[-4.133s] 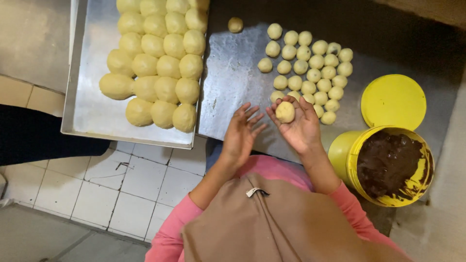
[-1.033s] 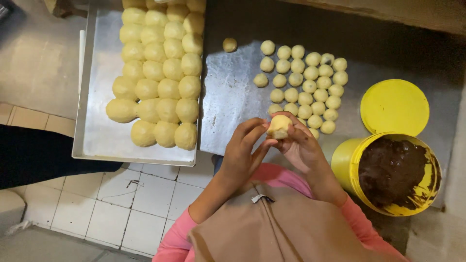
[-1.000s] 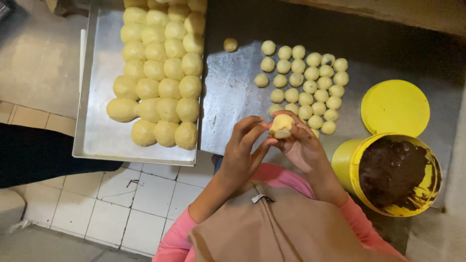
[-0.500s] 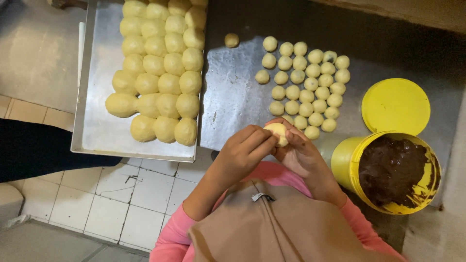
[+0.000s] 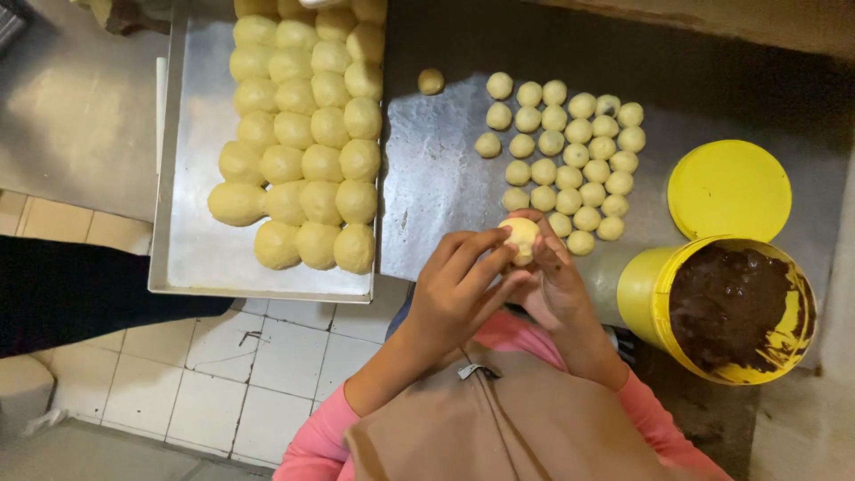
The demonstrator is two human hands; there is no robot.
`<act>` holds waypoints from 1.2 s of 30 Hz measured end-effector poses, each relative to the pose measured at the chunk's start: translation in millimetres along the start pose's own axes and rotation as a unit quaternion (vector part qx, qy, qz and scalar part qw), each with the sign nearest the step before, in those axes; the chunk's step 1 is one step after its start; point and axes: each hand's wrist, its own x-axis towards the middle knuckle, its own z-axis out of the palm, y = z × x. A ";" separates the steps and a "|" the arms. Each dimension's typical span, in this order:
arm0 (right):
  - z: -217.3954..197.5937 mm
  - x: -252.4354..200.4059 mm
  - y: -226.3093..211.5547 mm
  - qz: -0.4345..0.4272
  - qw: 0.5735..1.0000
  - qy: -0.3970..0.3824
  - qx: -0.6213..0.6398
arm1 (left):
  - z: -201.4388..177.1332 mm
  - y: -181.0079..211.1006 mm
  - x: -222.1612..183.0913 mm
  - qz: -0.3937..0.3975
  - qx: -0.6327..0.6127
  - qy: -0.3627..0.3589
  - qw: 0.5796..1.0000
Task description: Fill small dough balls with a dark paste using a spoon and then seal the paste container.
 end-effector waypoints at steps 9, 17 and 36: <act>63.0 5.4 29.2 0.024 0.991 -0.012 0.134 | -40.8 -27.0 -14.3 -0.101 -0.011 -0.080 0.992; 88.9 7.9 22.4 -0.030 0.993 0.007 0.113 | -56.2 -60.1 -9.7 -0.054 -0.048 -0.164 0.984; 92.9 3.6 52.4 0.050 0.994 0.000 0.093 | -89.8 -62.4 -15.9 -0.096 -0.155 -0.189 0.965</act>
